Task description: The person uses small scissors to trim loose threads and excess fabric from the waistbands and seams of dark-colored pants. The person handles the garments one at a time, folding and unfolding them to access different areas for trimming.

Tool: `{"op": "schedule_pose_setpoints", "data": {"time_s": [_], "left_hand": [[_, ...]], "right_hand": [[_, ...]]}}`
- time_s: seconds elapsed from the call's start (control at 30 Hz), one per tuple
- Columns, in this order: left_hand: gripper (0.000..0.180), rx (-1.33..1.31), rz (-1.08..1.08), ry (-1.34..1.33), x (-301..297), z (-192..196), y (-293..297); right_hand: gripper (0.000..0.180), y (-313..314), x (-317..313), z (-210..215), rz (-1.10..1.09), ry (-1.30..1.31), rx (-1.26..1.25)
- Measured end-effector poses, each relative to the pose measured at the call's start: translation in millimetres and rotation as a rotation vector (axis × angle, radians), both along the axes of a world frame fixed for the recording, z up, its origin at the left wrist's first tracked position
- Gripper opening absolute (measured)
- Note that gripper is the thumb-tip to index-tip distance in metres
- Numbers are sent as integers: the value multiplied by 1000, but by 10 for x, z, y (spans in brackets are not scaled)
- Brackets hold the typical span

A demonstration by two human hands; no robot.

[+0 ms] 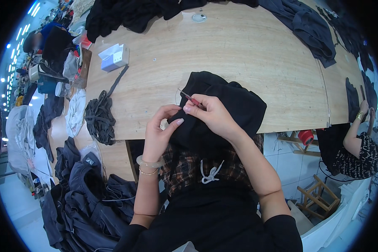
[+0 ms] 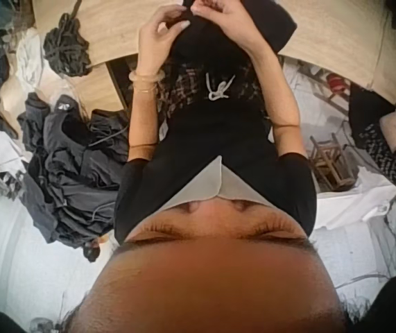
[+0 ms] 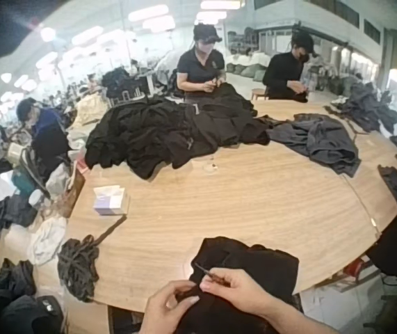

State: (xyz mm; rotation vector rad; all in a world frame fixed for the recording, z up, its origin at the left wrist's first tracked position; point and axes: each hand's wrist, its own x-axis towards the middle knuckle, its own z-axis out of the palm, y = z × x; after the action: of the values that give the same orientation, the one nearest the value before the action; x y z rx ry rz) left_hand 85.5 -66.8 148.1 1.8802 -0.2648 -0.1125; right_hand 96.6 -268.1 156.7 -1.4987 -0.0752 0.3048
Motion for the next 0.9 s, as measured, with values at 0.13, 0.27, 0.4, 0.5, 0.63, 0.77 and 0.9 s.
{"op": "schedule_pose_setpoints", "data": {"time_s": [0.13, 0.27, 0.4, 0.5, 0.63, 0.77, 0.9], "left_hand": [[18, 341, 175, -421, -48, 75, -181], [16, 210, 307, -390, -134, 51, -288], [9, 164, 323, -393, -110, -89, -276], [3, 142, 350, -296, -91, -124, -246], [7, 132, 377, -201, -78, -141, -210], [7, 131, 349, -178, -39, -134, -199], [8, 141, 329, -196, -5, -114, -221]], "right_hand": [[23, 92, -3, 11, -3, -5, -37], [25, 197, 8, -113, -65, -34, -66], [24, 186, 25, -38, -34, -10, -97], [25, 106, 15, 65, -128, -69, -95], [27, -186, 23, 133, -178, -246, -420], [26, -237, -25, 221, -118, -475, -723], [25, -145, 8, 270, -30, -787, -965]]}}
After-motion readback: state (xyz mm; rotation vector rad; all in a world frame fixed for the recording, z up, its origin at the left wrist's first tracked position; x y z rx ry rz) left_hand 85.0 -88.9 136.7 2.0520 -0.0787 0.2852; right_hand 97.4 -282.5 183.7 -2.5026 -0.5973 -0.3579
